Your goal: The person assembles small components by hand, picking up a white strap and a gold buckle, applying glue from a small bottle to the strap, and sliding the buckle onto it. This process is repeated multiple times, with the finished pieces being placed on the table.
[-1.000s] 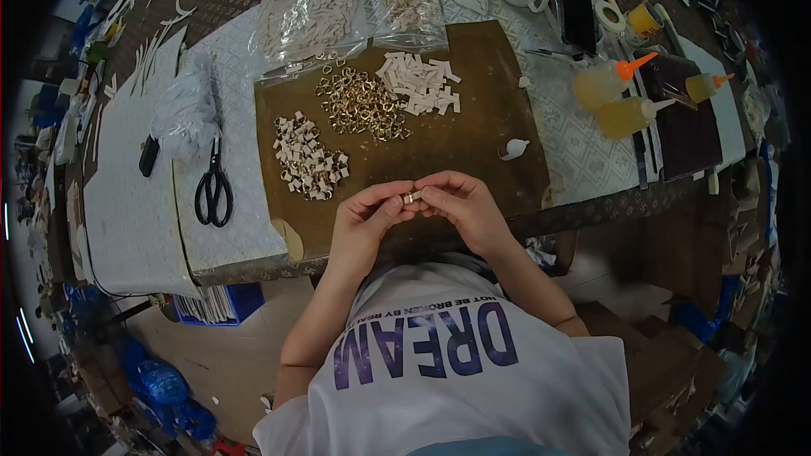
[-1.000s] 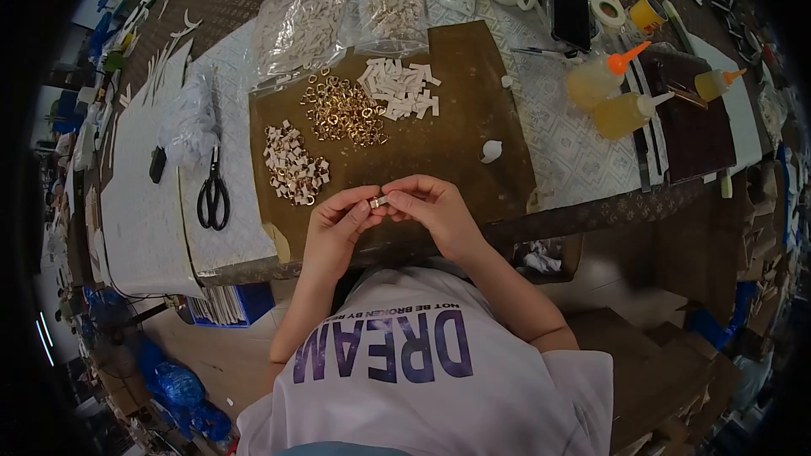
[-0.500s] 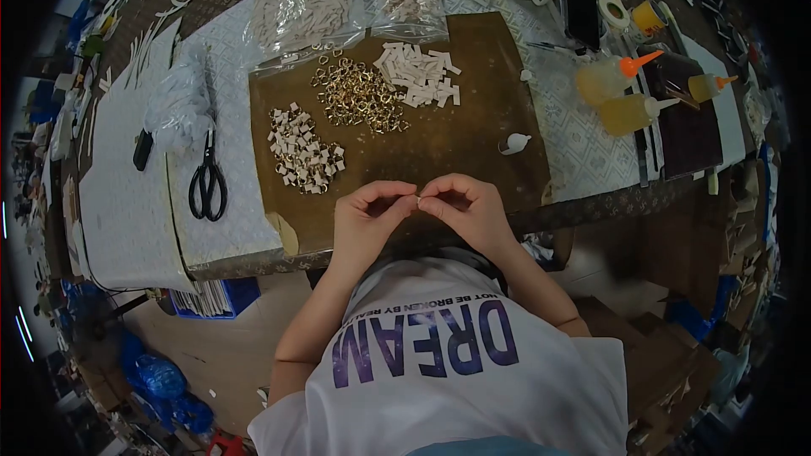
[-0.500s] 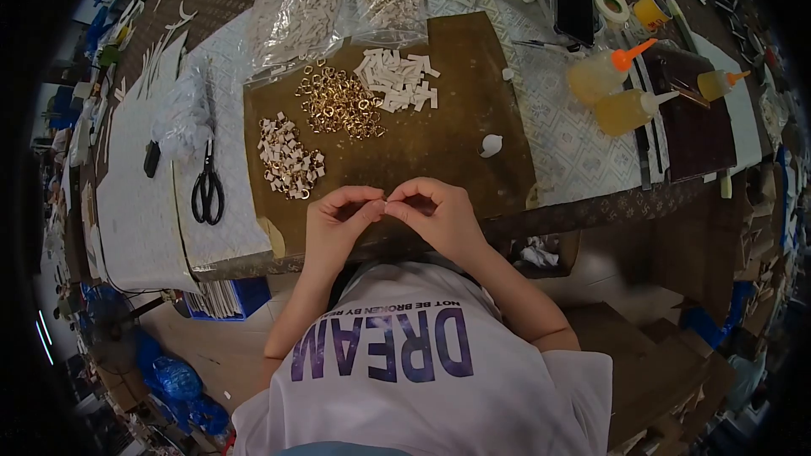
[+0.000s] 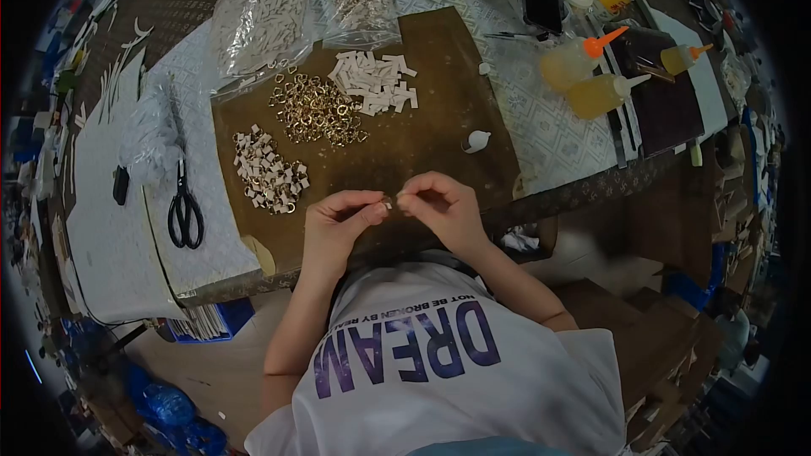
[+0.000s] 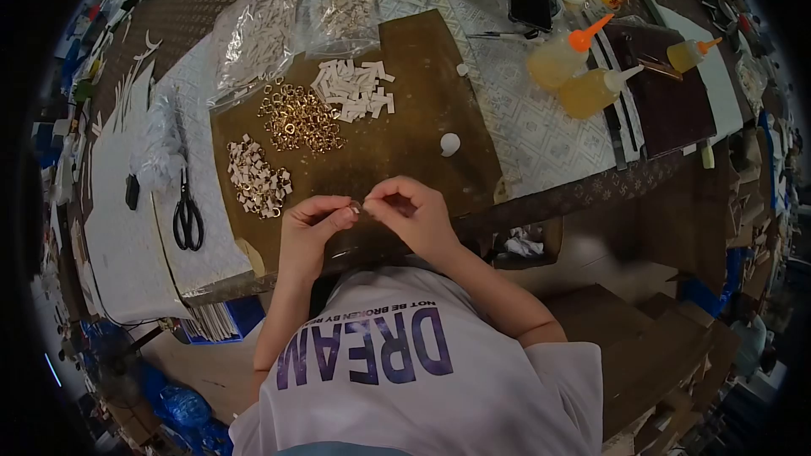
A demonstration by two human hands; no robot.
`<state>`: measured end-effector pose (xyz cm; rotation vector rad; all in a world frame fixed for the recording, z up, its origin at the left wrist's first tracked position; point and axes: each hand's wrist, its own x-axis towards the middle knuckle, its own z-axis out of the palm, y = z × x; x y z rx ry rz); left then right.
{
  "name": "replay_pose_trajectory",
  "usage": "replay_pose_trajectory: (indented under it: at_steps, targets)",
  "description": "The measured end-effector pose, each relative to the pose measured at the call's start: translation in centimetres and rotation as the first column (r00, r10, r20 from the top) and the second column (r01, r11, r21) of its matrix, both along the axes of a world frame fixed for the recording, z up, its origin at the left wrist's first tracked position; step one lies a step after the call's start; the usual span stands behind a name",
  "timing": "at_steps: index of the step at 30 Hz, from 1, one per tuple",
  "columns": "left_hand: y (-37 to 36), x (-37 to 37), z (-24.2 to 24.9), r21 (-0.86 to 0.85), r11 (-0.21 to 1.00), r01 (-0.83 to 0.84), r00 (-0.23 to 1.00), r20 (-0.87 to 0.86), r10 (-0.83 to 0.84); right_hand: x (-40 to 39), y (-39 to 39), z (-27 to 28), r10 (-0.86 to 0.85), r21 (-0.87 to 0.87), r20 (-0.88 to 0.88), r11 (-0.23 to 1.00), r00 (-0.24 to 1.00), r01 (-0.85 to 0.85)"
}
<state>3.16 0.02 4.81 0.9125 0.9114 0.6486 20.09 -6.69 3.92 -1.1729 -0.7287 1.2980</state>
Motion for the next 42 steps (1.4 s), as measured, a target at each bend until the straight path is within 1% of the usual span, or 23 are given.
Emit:
replay_pose_trajectory:
  at_steps: [1, 2, 3, 4, 5, 7, 9, 12, 15, 16, 18, 21, 24, 30, 38, 42]
  targets:
    - [0.2, 0.0, 0.0, -0.017, 1.0, -0.011, 1.0, 0.014, 0.011, 0.3, -0.4, -0.4, -0.181, 0.097, 0.135, 0.981, 0.974, 0.169]
    - [0.5, -0.1, 0.1, -0.065, 0.998, -0.024, 0.999, 0.032, 0.026, 0.7, -0.8, -1.2, -0.362, 0.214, 0.246, 0.925, 0.899, 0.313]
    - [0.7, -0.3, 0.2, -0.111, 0.993, -0.038, 0.998, 0.051, 0.044, 1.2, -0.6, -1.6, -0.526, 0.355, 0.18, 0.823, 0.831, 0.444]
    - [1.0, -0.4, 0.2, -0.158, 0.986, -0.051, 0.996, 0.068, 0.063, 2.0, -0.3, -1.7, -0.6, 0.381, 0.346, 0.792, 0.721, 0.476]
    - [1.2, -0.5, 0.2, -0.174, 0.983, -0.058, 0.993, 0.093, 0.075, 2.9, 0.1, -1.6, -0.649, 0.414, 0.494, 0.76, 0.578, 0.501]
    - [1.5, -0.7, 0.2, -0.209, 0.975, -0.068, 0.986, 0.137, 0.099, 4.3, 0.8, -2.0, -0.613, 0.382, 0.603, 0.784, 0.51, 0.49]
    - [1.7, -0.7, 0.4, -0.232, 0.97, -0.079, 0.981, 0.154, 0.117, 5.3, 1.3, -3.2, -0.472, 0.248, 0.54, 0.881, 0.697, 0.404]
    - [1.8, -0.8, 1.1, -0.222, 0.97, -0.094, 0.977, 0.169, 0.134, 5.3, 1.2, -2.5, -0.392, 0.206, 0.433, 0.92, 0.811, 0.334]
    - [1.7, -1.1, 1.6, -0.145, 0.986, -0.087, 0.983, 0.151, 0.109, 4.1, 0.5, -1.0, -0.259, 0.27, 0.24, 0.943, 0.936, 0.192]
    - [1.7, -1.2, 1.8, -0.112, 0.991, -0.076, 0.986, 0.137, 0.091, 3.8, 0.1, 0.0, -0.195, 0.248, 0.332, 0.962, 0.923, 0.114]
    - [1.5, -1.2, 2.3, -0.056, 0.997, -0.056, 0.994, 0.088, 0.061, 3.4, -0.6, 1.9, -0.071, 0.183, 0.507, 0.983, 0.859, -0.026]
    - [1.1, -0.9, 2.7, -0.025, 0.999, -0.041, 0.998, 0.056, 0.042, 2.6, -0.7, 2.4, -0.092, 0.279, 0.626, 0.954, 0.775, -0.111]
    - [0.8, -0.8, 2.8, -0.003, 0.999, -0.039, 0.998, 0.044, 0.039, 2.2, -0.7, 3.3, -0.122, 0.305, 0.71, 0.941, 0.693, -0.147]
    - [0.6, -0.9, 2.8, 0.026, 0.998, -0.052, 0.998, 0.026, 0.051, 1.9, -0.8, 3.6, -0.133, 0.312, 0.719, 0.939, 0.683, -0.146]
    - [0.6, -1.0, 2.5, 0.041, 0.998, -0.05, 0.999, 0.016, 0.049, 1.8, -0.7, 3.5, -0.119, 0.301, 0.758, 0.936, 0.642, -0.182]
    - [0.4, -0.9, 2.5, 0.057, 0.997, -0.042, 0.999, -0.021, 0.044, 1.7, -0.8, 3.8, -0.108, 0.29, 0.783, 0.935, 0.612, -0.206]
